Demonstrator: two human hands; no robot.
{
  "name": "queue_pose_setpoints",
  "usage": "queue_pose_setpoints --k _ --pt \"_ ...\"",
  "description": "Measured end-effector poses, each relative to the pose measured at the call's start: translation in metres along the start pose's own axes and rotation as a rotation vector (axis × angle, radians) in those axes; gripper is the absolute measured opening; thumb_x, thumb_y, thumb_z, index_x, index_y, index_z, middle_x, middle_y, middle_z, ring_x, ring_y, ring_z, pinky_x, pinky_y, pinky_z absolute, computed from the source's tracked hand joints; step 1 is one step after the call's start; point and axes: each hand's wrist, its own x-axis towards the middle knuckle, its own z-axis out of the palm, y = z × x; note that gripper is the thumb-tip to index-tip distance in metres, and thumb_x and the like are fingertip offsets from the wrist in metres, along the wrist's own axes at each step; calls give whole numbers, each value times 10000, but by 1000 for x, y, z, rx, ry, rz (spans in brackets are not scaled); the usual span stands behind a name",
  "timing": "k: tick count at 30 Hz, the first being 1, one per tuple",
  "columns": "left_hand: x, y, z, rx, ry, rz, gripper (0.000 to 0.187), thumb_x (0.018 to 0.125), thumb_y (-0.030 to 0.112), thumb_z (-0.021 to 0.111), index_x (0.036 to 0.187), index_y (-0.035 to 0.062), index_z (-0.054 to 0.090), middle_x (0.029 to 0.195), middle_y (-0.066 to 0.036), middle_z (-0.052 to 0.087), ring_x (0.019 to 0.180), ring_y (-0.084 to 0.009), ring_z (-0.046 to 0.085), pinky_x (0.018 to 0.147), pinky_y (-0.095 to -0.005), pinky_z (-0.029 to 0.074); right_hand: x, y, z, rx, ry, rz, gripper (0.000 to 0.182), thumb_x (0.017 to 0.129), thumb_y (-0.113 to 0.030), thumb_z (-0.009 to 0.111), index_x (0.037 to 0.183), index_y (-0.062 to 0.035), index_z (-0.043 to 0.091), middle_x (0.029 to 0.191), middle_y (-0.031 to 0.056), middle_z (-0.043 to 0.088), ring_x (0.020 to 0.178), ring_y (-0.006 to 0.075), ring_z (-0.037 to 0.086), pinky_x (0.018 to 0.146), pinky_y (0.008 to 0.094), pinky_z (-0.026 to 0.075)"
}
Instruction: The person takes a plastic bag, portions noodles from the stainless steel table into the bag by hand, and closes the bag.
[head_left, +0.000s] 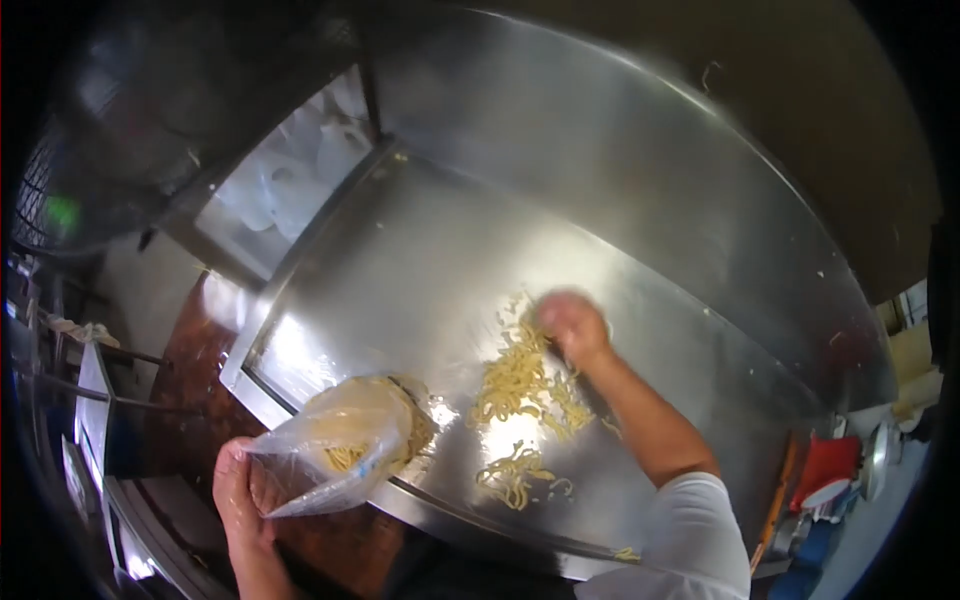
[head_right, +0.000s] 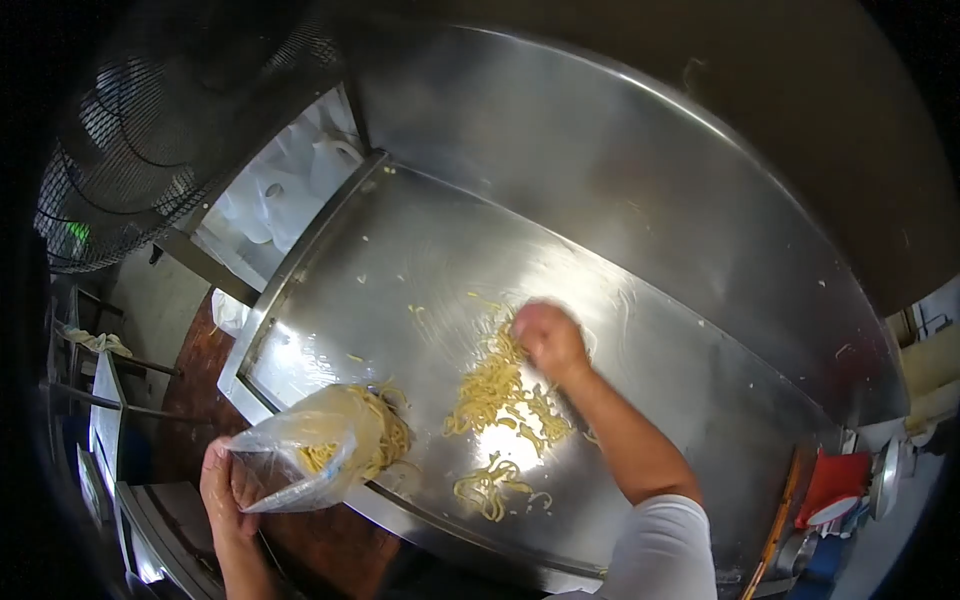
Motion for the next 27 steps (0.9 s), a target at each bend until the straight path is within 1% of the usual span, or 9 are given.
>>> queue_pose_setpoints --k 2,6,10,12,15,20,24,25,27 --pt "0 5 10 41 -37 26 168 950 265 538 952 98 529 463 48 314 314 -51 246 284 -210 197 26 52 -14 -65 131 41 280 817 -245 663 1031 -66 663 1215 196 564 1179 337 498 1000 414 379" --pt "-3 25 48 190 -85 85 183 948 272 544 943 89 545 461 52 316 316 -49 243 297 -212 203 8 19 31 -376 71 -116 409 828 -362 651 1146 -106 624 1355 200 459 1318 356 349 1114 483 190" --pt "-11 30 93 189 -162 130 206 948 289 547 936 83 559 451 55 307 320 -47 240 311 -211 205 -56 -16 73 -222 -278 -320 404 787 -364 693 1115 -133 643 1359 165 465 1291 340 393 1073 483 284" --pt "-18 37 108 168 -211 109 186 959 257 526 961 73 557 449 54 290 324 -54 252 324 -217 220 -89 -50 50 -10 -404 -163 488 752 -386 725 1144 -110 634 1349 205 461 1285 362 392 1062 474 305" --pt "-18 43 119 140 -260 130 193 966 253 509 976 68 563 448 55 290 325 -56 258 325 -213 231 -111 -40 -9 -323 -41 -144 756 683 -484 762 1272 -68 535 1376 277 391 1288 430 361 1065 463 304" --pt "-20 59 136 136 -276 156 215 972 263 499 1018 64 565 461 59 289 335 -52 261 326 -213 238 -147 -57 -8 -570 -439 -99 1196 526 -669 757 1448 -84 269 1503 255 142 1397 410 142 1098 600 112" --pt "-32 70 163 137 -317 226 221 980 255 485 1043 58 565 482 67 272 356 -38 256 337 -203 240 -130 -82 77 -435 -472 -277 945 598 -606 738 1374 -156 439 1508 191 210 1397 409 134 1105 591 77" --pt "-34 72 169 132 -343 221 220 980 251 485 1048 58 566 484 68 269 359 -38 258 340 -204 239 -130 -90 97 -386 -351 -350 716 628 -490 746 1230 -147 568 1421 143 374 1340 380 282 1073 578 198" --pt "-39 74 180 131 -381 217 219 980 247 485 1054 58 567 486 68 267 362 -38 260 342 -205 238 -141 -91 127 -346 -375 -372 621 637 -421 737 1173 -145 592 1359 127 437 1273 357 366 1032 554 272"
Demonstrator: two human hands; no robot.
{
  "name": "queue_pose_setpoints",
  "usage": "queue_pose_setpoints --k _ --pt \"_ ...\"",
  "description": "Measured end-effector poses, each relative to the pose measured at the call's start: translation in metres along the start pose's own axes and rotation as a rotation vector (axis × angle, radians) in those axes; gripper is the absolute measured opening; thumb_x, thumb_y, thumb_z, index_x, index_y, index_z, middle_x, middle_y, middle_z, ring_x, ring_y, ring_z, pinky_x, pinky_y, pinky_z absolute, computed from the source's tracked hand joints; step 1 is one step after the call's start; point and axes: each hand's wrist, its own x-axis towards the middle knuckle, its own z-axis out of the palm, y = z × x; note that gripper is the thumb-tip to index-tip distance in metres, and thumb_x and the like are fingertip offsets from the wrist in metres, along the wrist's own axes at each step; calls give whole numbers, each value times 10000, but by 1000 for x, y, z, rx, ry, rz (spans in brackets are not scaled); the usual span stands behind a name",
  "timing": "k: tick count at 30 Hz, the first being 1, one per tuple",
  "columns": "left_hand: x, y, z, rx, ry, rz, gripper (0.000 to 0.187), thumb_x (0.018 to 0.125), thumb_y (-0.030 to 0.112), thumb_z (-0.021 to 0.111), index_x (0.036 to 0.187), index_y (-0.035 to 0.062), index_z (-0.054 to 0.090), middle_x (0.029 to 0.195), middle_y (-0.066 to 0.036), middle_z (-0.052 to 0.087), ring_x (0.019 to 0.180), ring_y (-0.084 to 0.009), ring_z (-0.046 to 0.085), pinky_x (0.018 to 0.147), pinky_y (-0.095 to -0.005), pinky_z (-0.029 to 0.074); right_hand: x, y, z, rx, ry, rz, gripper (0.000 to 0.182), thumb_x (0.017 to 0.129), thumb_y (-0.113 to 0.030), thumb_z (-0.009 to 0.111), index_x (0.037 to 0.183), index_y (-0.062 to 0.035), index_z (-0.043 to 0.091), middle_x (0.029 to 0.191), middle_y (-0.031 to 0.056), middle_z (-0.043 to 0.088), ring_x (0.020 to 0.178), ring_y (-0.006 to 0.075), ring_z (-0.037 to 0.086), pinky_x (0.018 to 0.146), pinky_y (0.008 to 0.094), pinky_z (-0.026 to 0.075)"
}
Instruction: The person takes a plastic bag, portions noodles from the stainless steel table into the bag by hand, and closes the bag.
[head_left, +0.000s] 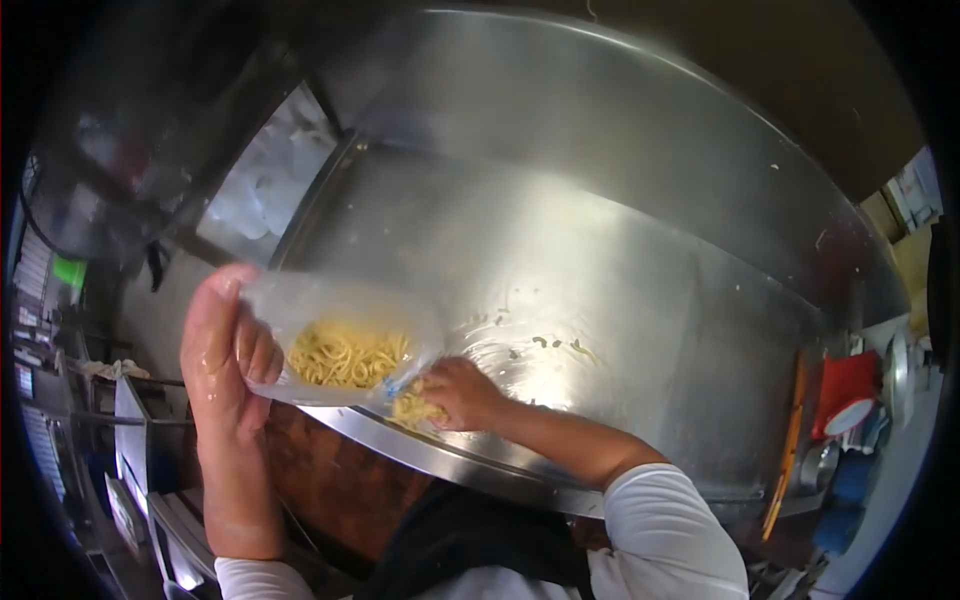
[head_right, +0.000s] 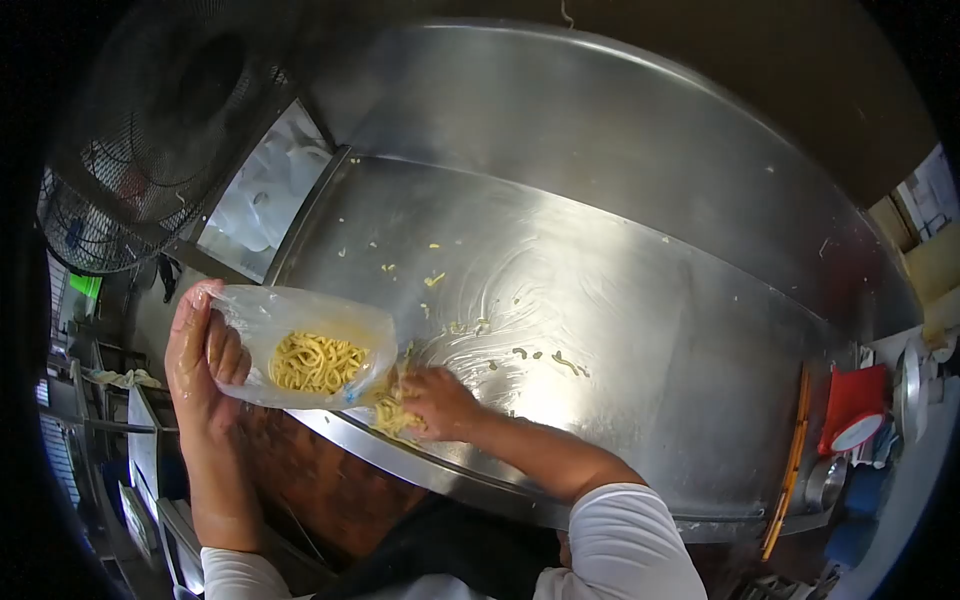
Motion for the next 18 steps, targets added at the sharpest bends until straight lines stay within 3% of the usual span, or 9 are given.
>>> queue_pose_setpoints --k 1,5,7,9,13,14,15,17,18 --pt "-1 1 6 -6 10 9 215 984 234 471 1067 54 554 486 65 280 353 -37 259 331 -201 233 -2 -1 11 33 -26 -42 528 645 -352 729 1117 -143 616 1297 110 500 1207 335 451 990 530 345" --pt "-1 6 15 -75 -14 16 221 983 233 471 1082 54 556 487 65 290 348 -31 256 325 -198 216 -31 6 7 5 4 9 381 630 -222 711 999 -162 642 1145 61 588 1095 285 534 890 458 432" --pt "3 0 13 -42 -5 36 227 975 250 489 1070 60 569 488 68 289 351 -29 258 328 -199 213 -52 27 -1 -85 222 115 296 643 -165 700 938 -165 669 1017 64 624 997 268 584 816 409 480" --pt "12 -22 5 30 -15 31 249 940 307 553 1030 80 602 490 77 300 355 -29 260 333 -206 208 -66 38 -20 -96 486 252 220 671 -142 686 890 -136 672 977 57 630 858 267 617 708 374 515" --pt "29 -115 -25 134 -5 -116 217 924 292 574 989 87 608 487 68 320 368 -53 270 363 -231 224 -88 37 -70 -45 544 768 141 727 -153 693 848 -82 676 847 120 655 765 280 637 680 359 517" --pt "28 -122 -29 57 -6 -184 222 926 285 570 1004 80 607 487 65 319 369 -54 269 367 -231 223 -93 41 -71 177 638 882 168 735 -144 695 868 -46 663 822 101 668 727 206 642 652 315 506" --pt "27 -124 -30 -18 -9 -251 228 929 278 565 1020 73 605 486 62 318 370 -56 268 371 -232 222 -86 33 -86 173 631 874 168 735 -144 695 868 -46 663 822 101 668 727 206 642 652 315 506" --pt "26 -115 -31 -12 -26 -260 240 932 271 560 1044 62 598 485 63 317 371 -59 266 374 -233 224 -70 15 -122 611 632 1056 183 755 -119 684 894 -7 648 804 62 661 696 121 609 639 273 489" --pt "26 -112 -31 -1 -51 -269 254 935 264 555 1068 51 591 484 63 316 372 -61 265 377 -233 225 -59 8 -137 618 635 1015 191 773 -120 689 895 16 632 785 31 640 686 86 574 630 247 477"
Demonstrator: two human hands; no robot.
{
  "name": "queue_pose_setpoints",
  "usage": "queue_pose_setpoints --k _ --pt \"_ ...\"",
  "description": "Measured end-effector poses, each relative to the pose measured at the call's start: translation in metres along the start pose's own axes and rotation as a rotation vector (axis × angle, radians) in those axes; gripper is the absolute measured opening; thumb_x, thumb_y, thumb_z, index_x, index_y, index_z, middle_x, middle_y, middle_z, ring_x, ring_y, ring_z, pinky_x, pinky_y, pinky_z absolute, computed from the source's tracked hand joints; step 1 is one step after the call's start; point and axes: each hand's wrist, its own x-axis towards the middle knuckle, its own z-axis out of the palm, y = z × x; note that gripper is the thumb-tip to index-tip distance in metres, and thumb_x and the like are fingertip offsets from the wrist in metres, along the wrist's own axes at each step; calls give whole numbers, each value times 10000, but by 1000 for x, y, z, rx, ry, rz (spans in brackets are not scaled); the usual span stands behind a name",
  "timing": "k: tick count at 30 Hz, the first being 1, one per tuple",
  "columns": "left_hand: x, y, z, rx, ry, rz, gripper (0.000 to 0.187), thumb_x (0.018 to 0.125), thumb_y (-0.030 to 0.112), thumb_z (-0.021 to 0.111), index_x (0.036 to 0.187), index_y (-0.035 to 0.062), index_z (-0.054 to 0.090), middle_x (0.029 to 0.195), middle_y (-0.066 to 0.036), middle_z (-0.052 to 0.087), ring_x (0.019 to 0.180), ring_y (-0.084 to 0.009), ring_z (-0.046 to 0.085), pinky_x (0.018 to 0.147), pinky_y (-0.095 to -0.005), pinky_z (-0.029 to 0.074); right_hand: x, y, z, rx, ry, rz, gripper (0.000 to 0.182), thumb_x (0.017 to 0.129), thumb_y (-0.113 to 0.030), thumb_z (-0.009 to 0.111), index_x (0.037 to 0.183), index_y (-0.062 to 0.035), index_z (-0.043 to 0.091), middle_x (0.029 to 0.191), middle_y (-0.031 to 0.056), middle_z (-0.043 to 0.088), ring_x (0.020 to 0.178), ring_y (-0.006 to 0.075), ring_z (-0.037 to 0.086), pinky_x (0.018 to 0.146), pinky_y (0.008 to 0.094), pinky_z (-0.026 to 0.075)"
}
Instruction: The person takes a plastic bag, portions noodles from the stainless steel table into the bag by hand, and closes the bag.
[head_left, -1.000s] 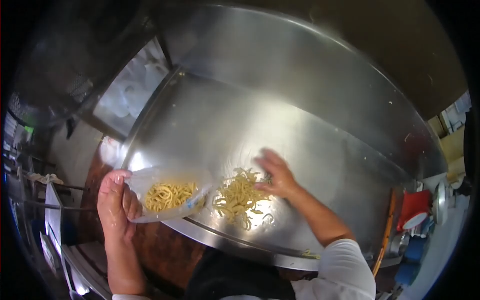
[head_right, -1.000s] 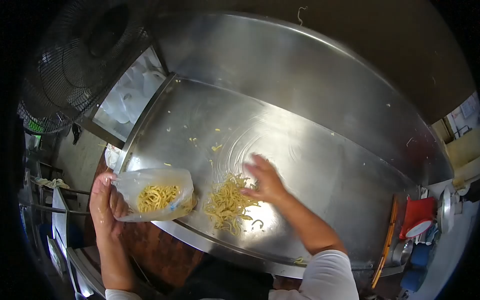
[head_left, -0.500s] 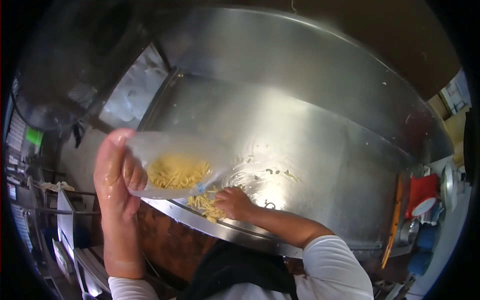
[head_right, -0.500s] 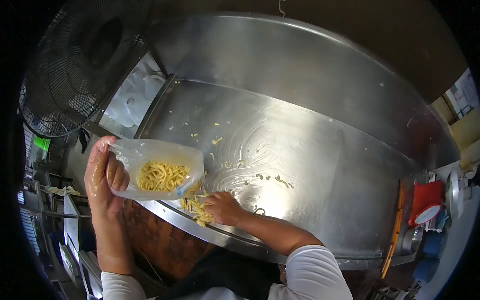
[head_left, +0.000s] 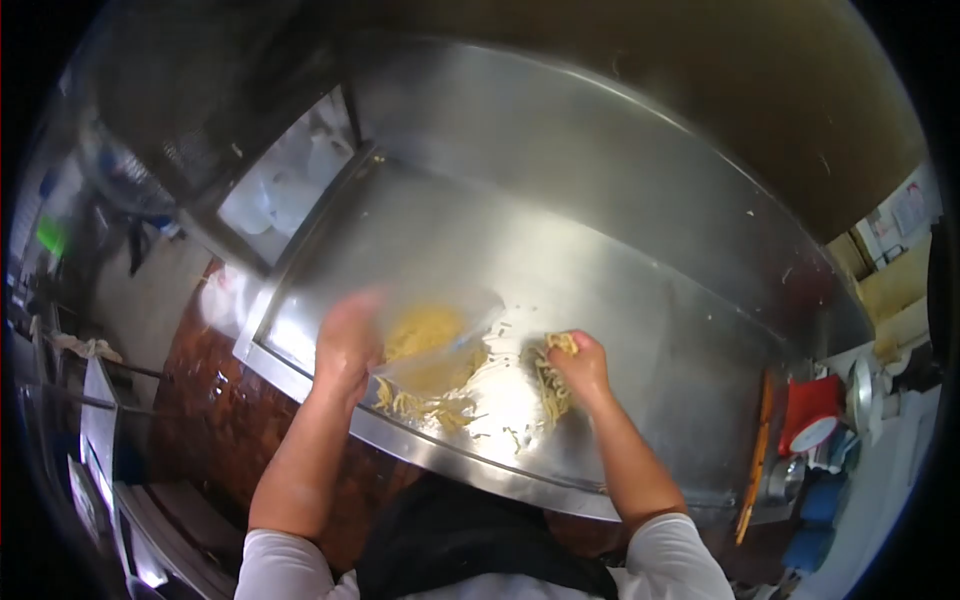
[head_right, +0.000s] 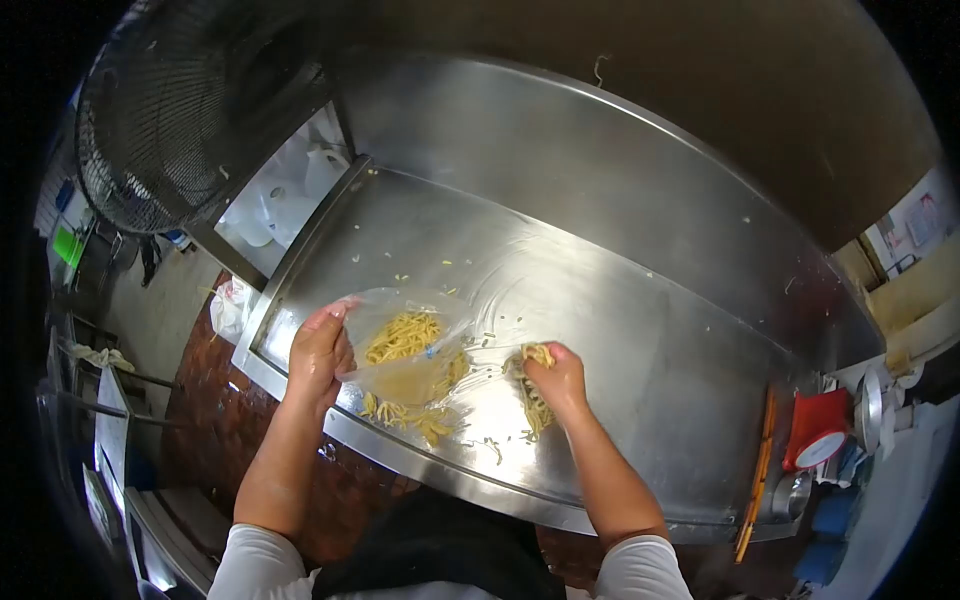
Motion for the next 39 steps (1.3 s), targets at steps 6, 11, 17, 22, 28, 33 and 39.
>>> queue_pose_setpoints --k 6,11,17,22,28,33,39 --pt "-1 3 0 211 -125 -89 293 940 257 548 1114 21 563 489 61 332 374 -63 263 387 -236 229 -16 -137 45 341 29 -617 189 752 -47 741 885 -30 608 858 47 619 755 101 587 665 254 490" --pt "9 -2 6 31 42 42 263 951 250 526 1078 25 576 483 51 346 369 -72 282 386 -240 242 -4 -119 146 88 -74 -1048 228 757 -145 690 956 -54 623 941 141 620 842 281 629 774 364 505" --pt "25 -8 0 174 79 220 216 958 234 502 977 37 587 477 40 358 372 -77 303 381 -238 272 -4 -101 155 -644 -461 -727 214 786 -279 615 883 -104 691 922 172 660 869 342 629 757 445 494" --pt "22 -5 11 170 74 302 187 953 227 502 977 60 583 492 55 349 387 -63 306 380 -236 274 -28 -140 79 -17 -397 -602 129 855 -144 625 904 -37 678 825 78 681 731 155 633 679 280 501" --pt "-8 48 6 -32 39 325 185 958 229 498 1013 74 582 509 73 308 393 -40 281 372 -214 235 3 34 -52 -202 321 -362 336 874 -229 639 1129 -13 601 1152 177 596 1053 245 573 907 349 449" --pt "-31 100 -7 -28 91 353 224 970 242 490 1065 59 576 507 79 321 392 -28 272 367 -206 218 -8 134 -72 -664 371 -278 667 816 -410 654 1293 14 459 1388 260 378 1305 374 343 1090 442 249" --pt "-48 128 -45 -27 173 421 250 981 207 465 1128 21 545 529 64 311 391 -33 273 371 -201 243 -11 75 13 -824 -220 -612 884 743 -535 666 1378 -1 361 1452 254 288 1372 393 226 1138 472 146"
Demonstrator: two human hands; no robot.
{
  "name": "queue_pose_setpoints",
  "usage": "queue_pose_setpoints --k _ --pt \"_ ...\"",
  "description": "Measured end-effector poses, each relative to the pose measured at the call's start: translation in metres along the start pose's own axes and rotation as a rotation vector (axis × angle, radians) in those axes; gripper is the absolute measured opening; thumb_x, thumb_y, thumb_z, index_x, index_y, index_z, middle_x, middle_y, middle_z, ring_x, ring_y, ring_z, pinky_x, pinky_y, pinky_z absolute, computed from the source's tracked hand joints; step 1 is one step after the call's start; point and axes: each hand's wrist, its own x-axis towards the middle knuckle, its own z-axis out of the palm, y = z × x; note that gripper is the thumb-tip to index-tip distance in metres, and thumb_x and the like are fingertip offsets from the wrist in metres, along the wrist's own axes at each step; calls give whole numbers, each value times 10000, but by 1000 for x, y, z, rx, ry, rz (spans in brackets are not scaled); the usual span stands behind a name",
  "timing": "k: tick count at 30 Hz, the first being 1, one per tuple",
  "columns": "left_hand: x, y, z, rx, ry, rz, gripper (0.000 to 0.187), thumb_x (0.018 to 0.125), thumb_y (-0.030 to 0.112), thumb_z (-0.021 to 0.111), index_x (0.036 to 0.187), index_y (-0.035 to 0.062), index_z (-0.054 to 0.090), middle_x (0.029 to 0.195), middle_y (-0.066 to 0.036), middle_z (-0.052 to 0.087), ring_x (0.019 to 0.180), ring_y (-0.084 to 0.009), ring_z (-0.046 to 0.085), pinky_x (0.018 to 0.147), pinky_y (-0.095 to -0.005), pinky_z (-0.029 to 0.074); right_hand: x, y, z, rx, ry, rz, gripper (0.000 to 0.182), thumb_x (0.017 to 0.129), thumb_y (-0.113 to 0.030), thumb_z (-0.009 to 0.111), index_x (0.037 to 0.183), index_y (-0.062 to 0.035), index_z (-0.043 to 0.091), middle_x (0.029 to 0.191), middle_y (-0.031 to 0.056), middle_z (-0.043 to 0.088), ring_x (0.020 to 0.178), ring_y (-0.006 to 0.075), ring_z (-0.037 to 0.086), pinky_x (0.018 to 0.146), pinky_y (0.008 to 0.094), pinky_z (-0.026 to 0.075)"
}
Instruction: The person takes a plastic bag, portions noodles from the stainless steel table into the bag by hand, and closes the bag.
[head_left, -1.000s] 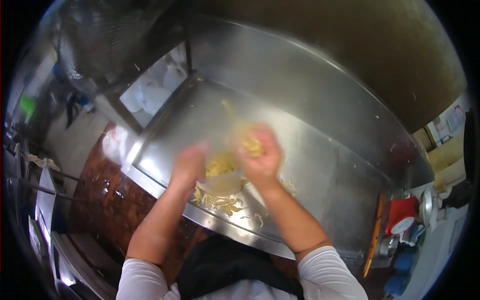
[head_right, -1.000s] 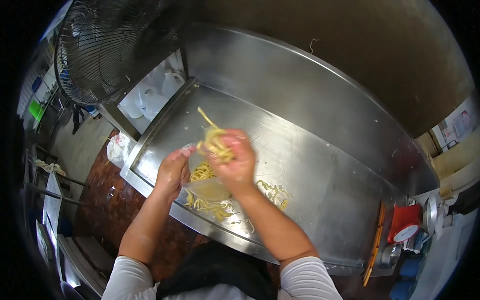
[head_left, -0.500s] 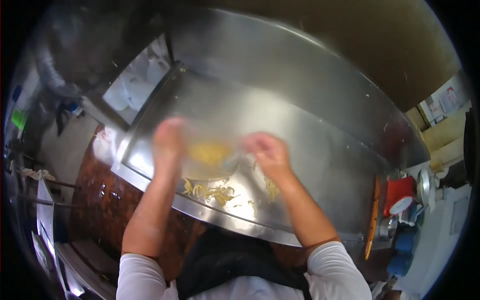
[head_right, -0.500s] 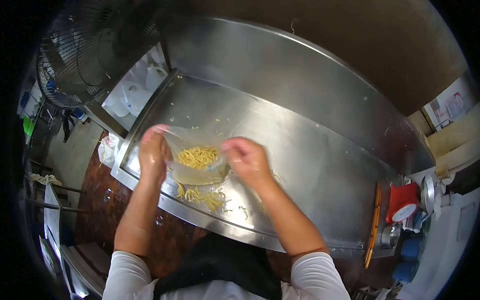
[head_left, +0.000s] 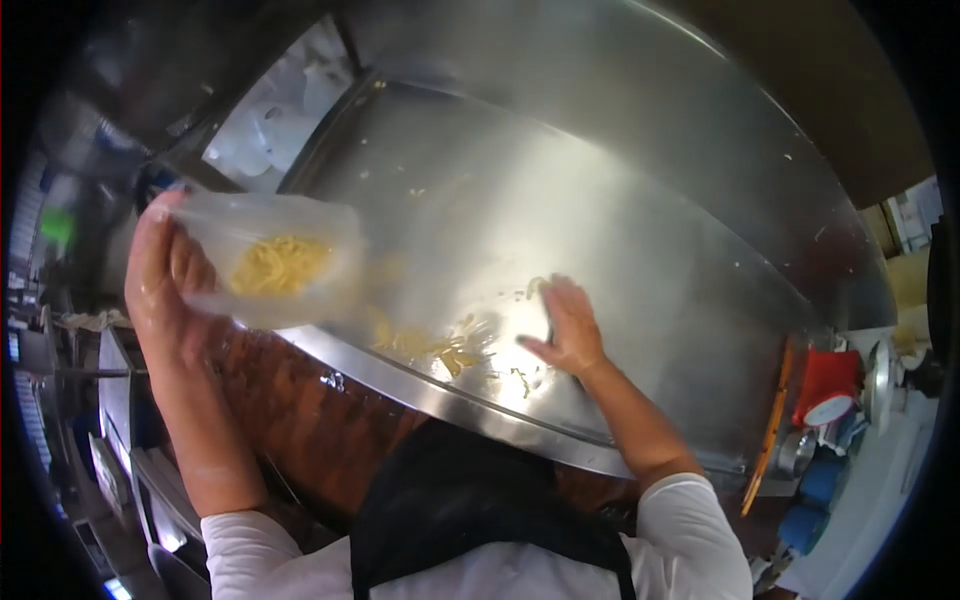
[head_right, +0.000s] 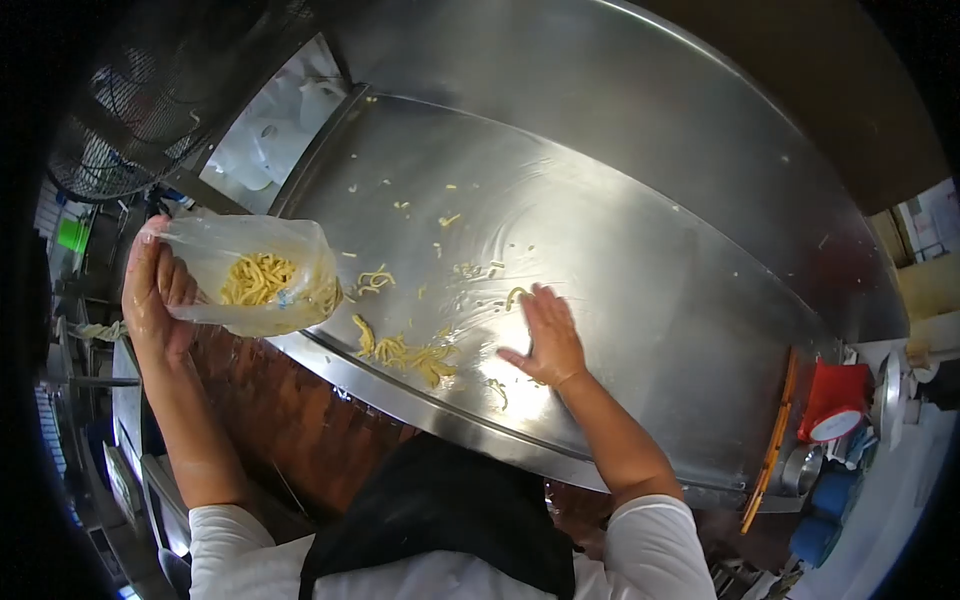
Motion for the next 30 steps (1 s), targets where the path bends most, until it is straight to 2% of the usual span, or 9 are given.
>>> queue_pose_setpoints --k 4,8,14,16,17,20,26,28,30 --pt "-6 12 -36 22 84 51 270 978 201 472 1149 3 537 529 59 319 391 -34 282 364 -189 269 4 -54 23 47 -202 -235 1042 635 -619 708 1417 -51 320 1485 231 234 1384 386 206 1138 492 133" --pt "-12 21 -51 -18 130 50 251 978 187 471 1149 13 530 525 54 328 387 -35 297 354 -190 268 46 -116 53 16 -120 -316 966 656 -545 723 1422 -110 327 1470 235 252 1368 383 241 1126 494 169" --pt "-25 26 -41 -31 55 24 231 992 171 432 1167 27 475 510 48 317 370 -38 299 331 -188 261 104 -161 120 200 14 -651 401 744 -270 688 1110 -136 594 1285 140 476 1229 342 420 1043 474 321" --pt "-29 25 -33 -87 -3 1 237 999 168 407 1179 24 459 507 44 319 365 -39 298 324 -189 256 114 -156 123 274 -32 -577 222 744 -233 676 928 -127 616 1148 56 546 1145 298 481 987 468 364" --pt "-31 25 -27 -94 -9 1 244 1003 167 389 1188 19 445 507 42 322 360 -40 296 319 -190 254 120 -145 124 225 118 -569 185 732 -233 688 867 -134 612 1016 35 573 1045 274 532 867 441 442" --pt "-37 21 -14 -231 -11 -28 247 1005 163 382 1196 17 441 504 40 321 357 -38 290 314 -190 249 133 -83 99 171 63 -392 169 731 -235 693 845 -127 631 923 57 581 926 278 585 745 411 489" --pt "-59 -38 6 -110 104 -214 246 950 259 533 1069 48 575 486 84 310 361 -25 276 323 -207 218 109 5 30 110 423 124 150 774 -200 660 818 -59 628 809 141 621 755 331 598 650 405 498" --pt "-63 -88 1 13 50 -325 229 945 262 545 1044 60 586 479 73 321 355 -55 275 346 -230 216 99 14 32 124 461 205 139 765 -166 673 813 -49 616 752 113 616 697 265 606 618 360 486" --pt "-68 -109 3 -71 24 -487 235 954 267 525 1040 57 586 467 47 323 353 -70 261 362 -234 237 99 2 23 670 480 621 142 769 -150 695 794 -46 602 739 55 607 650 158 578 590 306 462"
